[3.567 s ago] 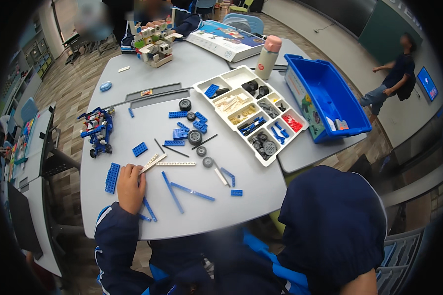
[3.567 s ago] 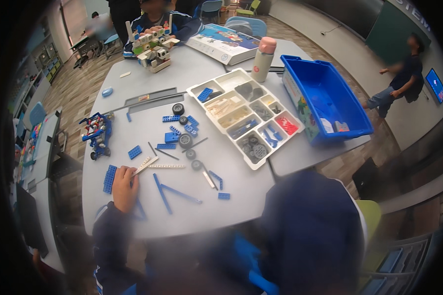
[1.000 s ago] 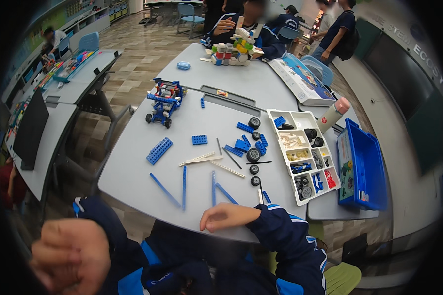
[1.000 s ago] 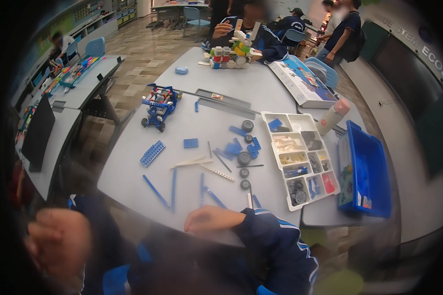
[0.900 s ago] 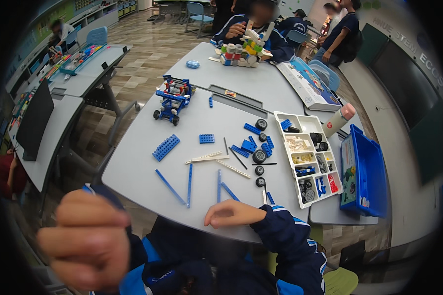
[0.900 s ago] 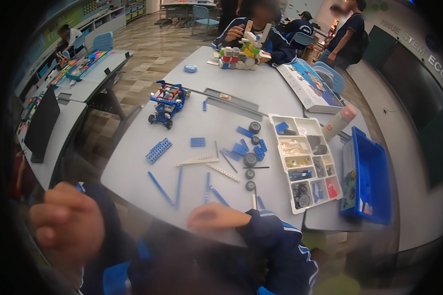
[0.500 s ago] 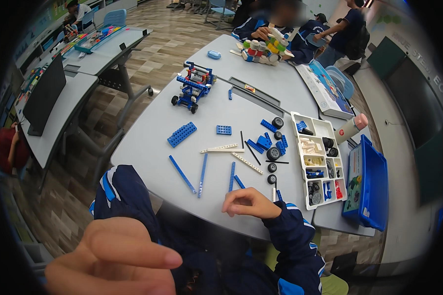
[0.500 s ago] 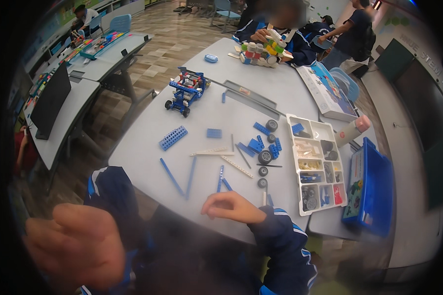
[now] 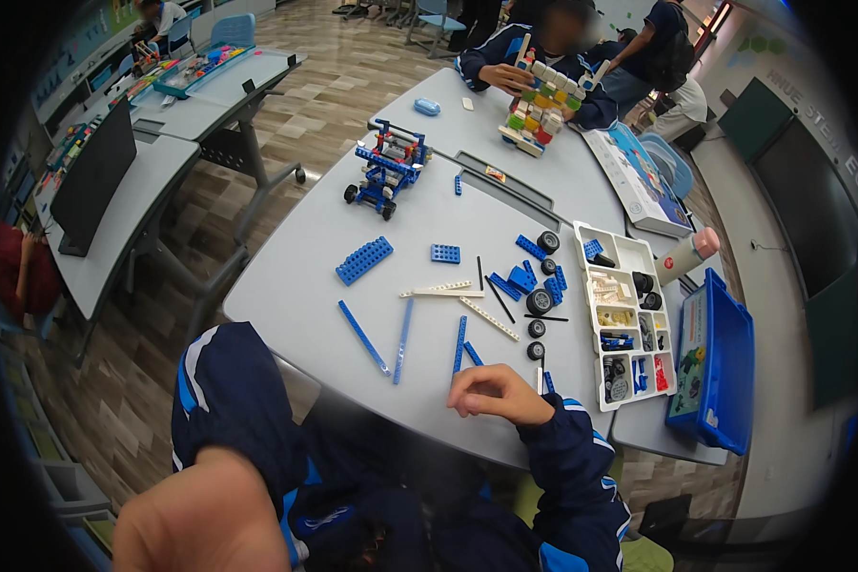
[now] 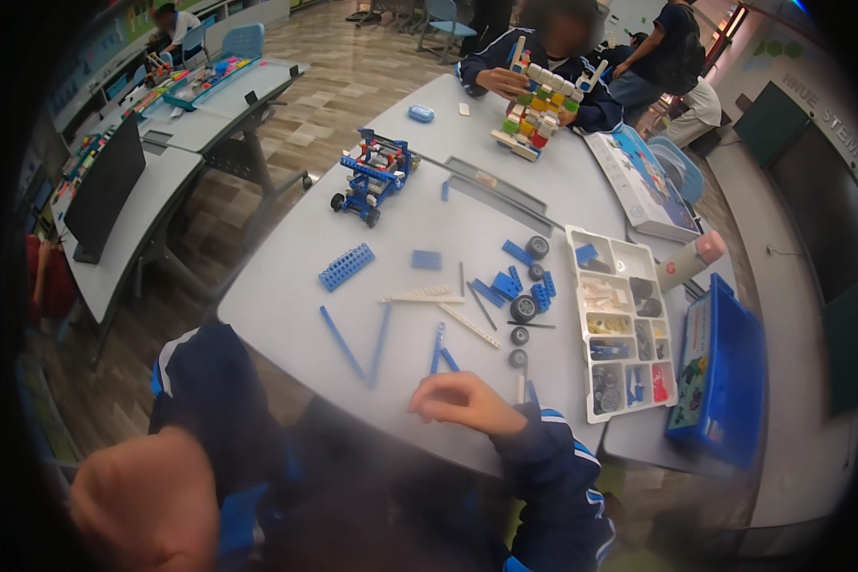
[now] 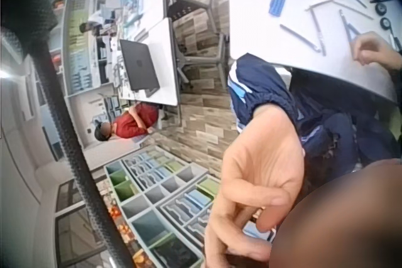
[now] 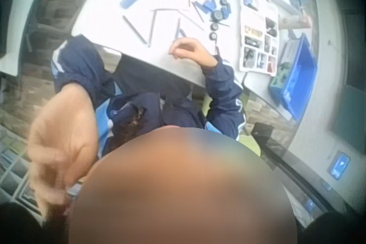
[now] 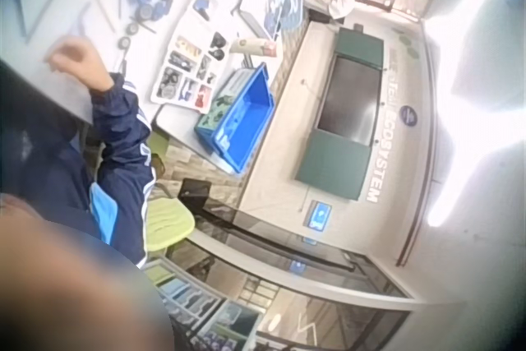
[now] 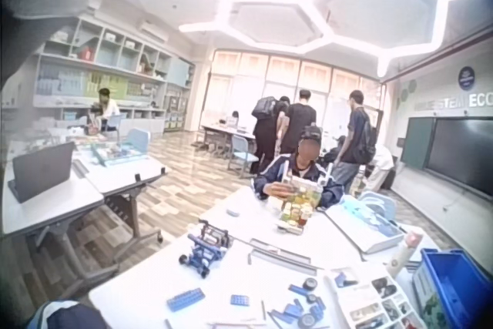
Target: The person assembles a Lego vehicle by connecting blue and white beams, plates, and wheels on a table. They select pieces from a tray, align beams to form a rectangular frame, and attach wheels to the structure.
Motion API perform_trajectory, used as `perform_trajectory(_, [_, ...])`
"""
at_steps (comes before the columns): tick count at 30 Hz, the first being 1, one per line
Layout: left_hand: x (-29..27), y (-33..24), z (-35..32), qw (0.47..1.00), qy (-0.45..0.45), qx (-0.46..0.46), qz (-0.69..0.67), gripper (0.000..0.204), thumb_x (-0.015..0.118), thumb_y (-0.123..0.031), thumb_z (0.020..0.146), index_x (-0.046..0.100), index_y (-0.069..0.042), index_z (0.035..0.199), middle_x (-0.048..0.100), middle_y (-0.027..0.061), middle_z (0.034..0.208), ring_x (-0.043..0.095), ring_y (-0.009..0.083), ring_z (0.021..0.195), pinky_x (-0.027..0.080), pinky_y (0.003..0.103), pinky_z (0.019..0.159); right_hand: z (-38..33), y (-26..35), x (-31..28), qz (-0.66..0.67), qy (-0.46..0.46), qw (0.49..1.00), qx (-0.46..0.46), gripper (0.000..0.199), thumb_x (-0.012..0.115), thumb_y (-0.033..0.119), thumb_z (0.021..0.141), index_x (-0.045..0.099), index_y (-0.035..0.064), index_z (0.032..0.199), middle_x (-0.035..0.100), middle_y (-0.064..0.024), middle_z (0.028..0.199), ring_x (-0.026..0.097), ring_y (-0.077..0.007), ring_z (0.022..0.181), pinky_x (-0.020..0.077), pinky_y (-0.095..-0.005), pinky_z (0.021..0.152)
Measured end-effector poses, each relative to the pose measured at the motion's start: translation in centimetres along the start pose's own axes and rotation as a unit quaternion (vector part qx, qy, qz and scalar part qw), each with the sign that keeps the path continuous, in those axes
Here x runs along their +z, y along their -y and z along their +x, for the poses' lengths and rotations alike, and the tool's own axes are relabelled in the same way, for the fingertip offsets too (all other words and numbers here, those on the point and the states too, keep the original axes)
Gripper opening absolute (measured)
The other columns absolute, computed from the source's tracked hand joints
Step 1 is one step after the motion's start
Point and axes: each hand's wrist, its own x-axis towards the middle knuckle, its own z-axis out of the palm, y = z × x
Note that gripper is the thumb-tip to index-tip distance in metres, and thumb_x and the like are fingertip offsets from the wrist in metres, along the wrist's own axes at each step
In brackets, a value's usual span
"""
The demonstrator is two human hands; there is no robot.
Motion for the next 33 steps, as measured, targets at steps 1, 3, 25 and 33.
perform_trajectory(1, [-0.1, 0.0, -0.4, 1.000, 0.005, 0.000, -0.028, 0.047, 0.050, -0.005, 0.105, 0.044, -0.010, 0.152, 0.050, -0.0030, 0.145, 0.055, 0.0053, 0.124, 0.053, 0.023, 0.076, -0.1, -0.1, -0.1, 0.002, -0.009, 1.000, 0.008, 0.020, 0.068, 0.020, 0.101, 0.072, 0.0005, 0.107, 0.066, -0.0057, 0.098, 0.061, -0.0118, 0.086, 0.0464, -0.0245, 0.072])
perform_trajectory(3, [-0.8, -0.2, -1.1, 0.996, 0.013, 0.001, -0.084, 0.043, 0.052, -0.007, 0.105, 0.046, -0.009, 0.147, 0.053, -0.0029, 0.137, 0.057, 0.0057, 0.119, 0.052, 0.023, 0.073, -0.2, 0.1, -0.2, 0.014, -0.028, 0.999, 0.006, 0.020, 0.068, 0.019, 0.101, 0.072, 0.0006, 0.107, 0.066, -0.0059, 0.099, 0.061, -0.0113, 0.086, 0.0466, -0.0248, 0.072])
perform_trajectory(25, [-7.4, -4.7, -13.4, 0.841, 0.444, -0.307, -0.027, 0.042, 0.078, -0.011, 0.084, 0.066, -0.005, 0.123, 0.067, 0.0046, 0.085, 0.060, 0.0139, 0.060, 0.043, 0.024, 0.051, 1.4, 16.3, 14.2, -0.631, -0.210, 0.553, -0.502, 0.010, 0.068, 0.007, 0.091, 0.062, 0.0056, 0.099, 0.072, -0.0110, 0.085, 0.063, -0.0200, 0.059, 0.0470, -0.0267, 0.050])
perform_trajectory(33, [-4.7, -1.7, -15.9, 0.807, 0.426, -0.402, 0.076, 0.044, 0.074, -0.005, 0.081, 0.066, -0.003, 0.124, 0.069, 0.0091, 0.088, 0.065, 0.0249, 0.070, 0.052, 0.034, 0.060, -5.9, 17.3, 11.0, -0.584, -0.206, 0.599, -0.508, 0.089, 0.051, -0.010, 0.095, 0.014, 0.0346, 0.162, 0.048, -0.0171, 0.142, 0.066, -0.0308, 0.089, 0.0579, -0.0375, 0.055])
